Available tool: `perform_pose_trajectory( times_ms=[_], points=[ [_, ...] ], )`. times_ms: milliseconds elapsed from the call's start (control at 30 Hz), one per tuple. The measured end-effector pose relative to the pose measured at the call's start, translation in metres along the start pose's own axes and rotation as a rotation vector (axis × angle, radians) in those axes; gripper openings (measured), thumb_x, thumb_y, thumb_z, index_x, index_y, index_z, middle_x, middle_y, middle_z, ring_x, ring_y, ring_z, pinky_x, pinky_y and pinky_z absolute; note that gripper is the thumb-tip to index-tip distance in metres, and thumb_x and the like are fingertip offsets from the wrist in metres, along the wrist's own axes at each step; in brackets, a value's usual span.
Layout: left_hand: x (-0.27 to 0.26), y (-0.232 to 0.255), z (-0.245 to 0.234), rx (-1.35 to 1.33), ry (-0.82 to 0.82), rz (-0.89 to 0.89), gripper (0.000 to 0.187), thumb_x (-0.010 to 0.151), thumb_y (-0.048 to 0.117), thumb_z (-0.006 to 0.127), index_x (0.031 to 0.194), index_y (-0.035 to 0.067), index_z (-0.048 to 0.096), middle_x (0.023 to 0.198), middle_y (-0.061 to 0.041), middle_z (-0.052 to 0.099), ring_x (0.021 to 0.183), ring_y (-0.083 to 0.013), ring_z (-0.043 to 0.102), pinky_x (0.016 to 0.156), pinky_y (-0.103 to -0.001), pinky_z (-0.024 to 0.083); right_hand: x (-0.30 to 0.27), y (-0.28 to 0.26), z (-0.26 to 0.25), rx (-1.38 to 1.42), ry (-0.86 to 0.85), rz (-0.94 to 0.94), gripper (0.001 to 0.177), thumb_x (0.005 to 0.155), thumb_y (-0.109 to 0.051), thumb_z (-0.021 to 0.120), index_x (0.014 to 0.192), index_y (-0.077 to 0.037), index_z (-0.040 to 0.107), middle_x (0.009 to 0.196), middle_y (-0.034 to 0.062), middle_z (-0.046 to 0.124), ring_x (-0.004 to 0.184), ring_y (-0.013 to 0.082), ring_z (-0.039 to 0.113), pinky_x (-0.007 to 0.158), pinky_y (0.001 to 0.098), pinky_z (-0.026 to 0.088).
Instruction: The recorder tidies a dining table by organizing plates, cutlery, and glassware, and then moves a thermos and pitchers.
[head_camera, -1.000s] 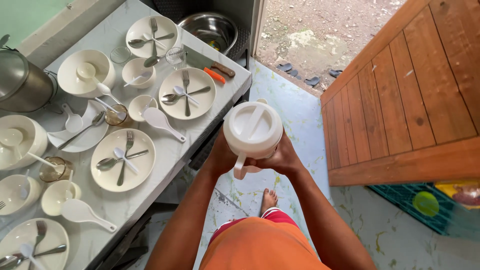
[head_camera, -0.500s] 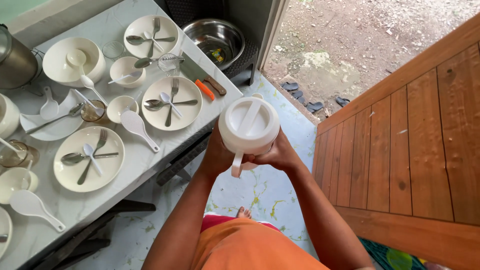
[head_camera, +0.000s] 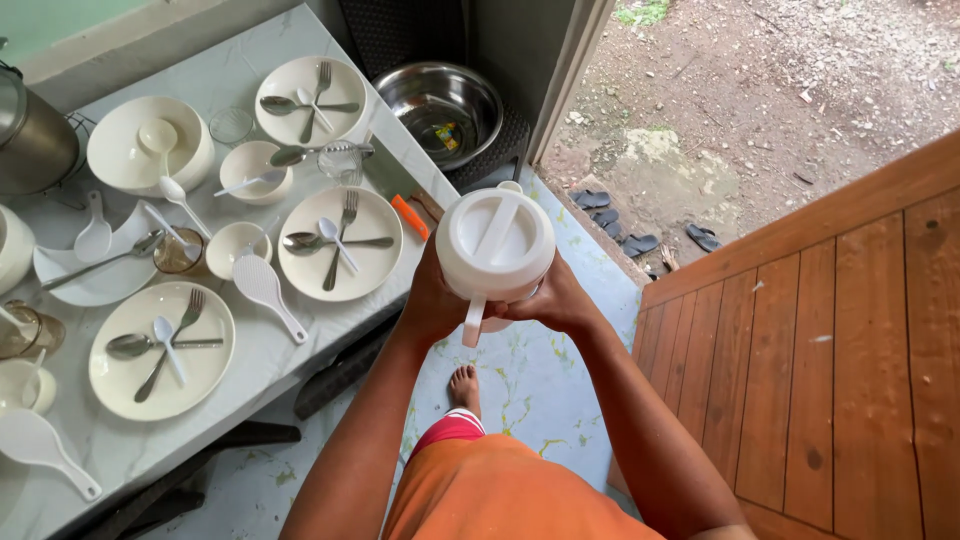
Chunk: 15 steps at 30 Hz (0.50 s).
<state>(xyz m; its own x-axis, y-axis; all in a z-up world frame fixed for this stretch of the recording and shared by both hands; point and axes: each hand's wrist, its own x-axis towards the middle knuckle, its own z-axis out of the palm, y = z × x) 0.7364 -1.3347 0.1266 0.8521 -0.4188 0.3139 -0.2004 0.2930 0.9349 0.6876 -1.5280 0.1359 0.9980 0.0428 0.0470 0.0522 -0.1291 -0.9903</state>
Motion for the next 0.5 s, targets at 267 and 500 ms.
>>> perform_pose_trajectory(
  times_ms=[267, 500],
  points=[
    [0.060, -0.025, -0.012, -0.248, 0.040, -0.089, 0.116, 0.058, 0.032, 0.103, 0.152, 0.007, 0.040, 0.144, -0.008, 0.055, 0.134, -0.0207, 0.054, 0.111, -0.038, 0.050, 0.071, -0.003, -0.028, -0.057, -0.072, -0.002, 0.124, 0.052, -0.037, 0.095, 0.155, -0.004, 0.035, 0.144, 0.0115, 0.057, 0.135, 0.0223, 0.055, 0.113, 0.0392, 0.045],
    [0.107, -0.038, -0.018, -0.182, 0.060, -0.079, 0.119, 0.058, 0.035, 0.102, 0.154, 0.007, 0.038, 0.147, -0.008, 0.054, 0.137, -0.0216, 0.054, 0.114, -0.039, 0.049, 0.123, 0.000, -0.050, -0.040, -0.135, -0.017, 0.122, 0.054, -0.040, 0.096, 0.154, -0.004, 0.037, 0.145, 0.0121, 0.058, 0.135, 0.0231, 0.055, 0.114, 0.0397, 0.044]
  ],
)
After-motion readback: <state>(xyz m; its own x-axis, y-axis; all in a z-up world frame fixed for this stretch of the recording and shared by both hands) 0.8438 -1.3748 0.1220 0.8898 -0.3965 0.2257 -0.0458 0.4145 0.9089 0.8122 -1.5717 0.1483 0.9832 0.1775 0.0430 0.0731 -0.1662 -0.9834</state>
